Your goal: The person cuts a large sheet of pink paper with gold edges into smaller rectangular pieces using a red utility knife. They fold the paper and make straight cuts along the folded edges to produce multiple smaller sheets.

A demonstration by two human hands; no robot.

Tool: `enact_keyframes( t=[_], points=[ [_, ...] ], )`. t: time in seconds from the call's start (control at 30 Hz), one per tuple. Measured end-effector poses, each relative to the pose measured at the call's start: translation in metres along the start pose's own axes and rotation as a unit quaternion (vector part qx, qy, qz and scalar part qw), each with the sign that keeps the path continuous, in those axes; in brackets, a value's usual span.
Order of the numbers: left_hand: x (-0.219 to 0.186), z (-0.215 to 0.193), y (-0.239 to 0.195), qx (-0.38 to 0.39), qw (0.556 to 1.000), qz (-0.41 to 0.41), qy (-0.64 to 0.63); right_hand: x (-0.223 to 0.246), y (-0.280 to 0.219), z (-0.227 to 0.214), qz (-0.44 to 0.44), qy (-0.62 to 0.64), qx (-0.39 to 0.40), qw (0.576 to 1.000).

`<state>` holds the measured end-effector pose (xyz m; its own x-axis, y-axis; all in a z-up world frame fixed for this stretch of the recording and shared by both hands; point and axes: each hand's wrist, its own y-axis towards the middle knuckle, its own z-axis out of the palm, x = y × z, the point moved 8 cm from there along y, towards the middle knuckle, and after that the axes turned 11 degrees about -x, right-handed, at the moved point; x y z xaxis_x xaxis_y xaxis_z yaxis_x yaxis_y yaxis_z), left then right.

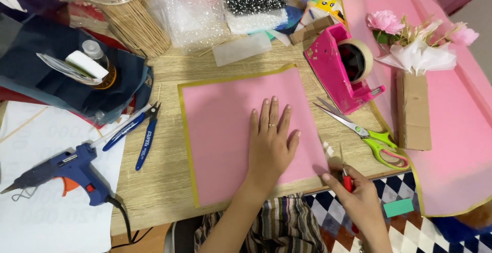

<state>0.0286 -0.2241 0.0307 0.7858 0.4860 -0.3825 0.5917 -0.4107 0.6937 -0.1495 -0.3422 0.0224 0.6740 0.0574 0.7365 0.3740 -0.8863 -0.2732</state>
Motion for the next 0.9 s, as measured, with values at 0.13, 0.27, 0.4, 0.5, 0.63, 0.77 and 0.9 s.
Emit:
enact_keyframes(
  t=[0.13,0.27,0.4,0.5,0.63,0.77,0.9],
  points=[
    [0.000,-0.002,0.001,-0.009,1.000,0.000,-0.014,-0.014,0.009,0.013,-0.040,-0.019,-0.028,0.999],
    [0.001,-0.004,0.002,-0.013,1.000,0.004,0.005,-0.019,-0.001,0.028,-0.079,0.013,-0.053,0.995],
    [0.003,-0.012,0.008,-0.024,0.999,-0.018,-0.042,-0.003,-0.022,0.032,-0.285,-0.021,-0.163,0.944],
    [0.006,-0.016,0.011,-0.008,0.996,-0.044,-0.082,0.009,-0.041,0.039,-0.385,0.000,-0.171,0.907],
    [0.013,-0.014,0.012,0.030,0.984,-0.105,-0.143,0.035,-0.063,0.044,-0.435,0.072,-0.144,0.886],
    [0.023,-0.009,0.010,0.072,0.956,-0.174,-0.224,0.031,-0.062,0.052,-0.442,0.058,-0.135,0.885],
    [0.035,-0.002,0.005,0.003,0.954,-0.157,-0.254,0.038,-0.070,0.061,-0.491,0.054,-0.098,0.864]
  ],
)
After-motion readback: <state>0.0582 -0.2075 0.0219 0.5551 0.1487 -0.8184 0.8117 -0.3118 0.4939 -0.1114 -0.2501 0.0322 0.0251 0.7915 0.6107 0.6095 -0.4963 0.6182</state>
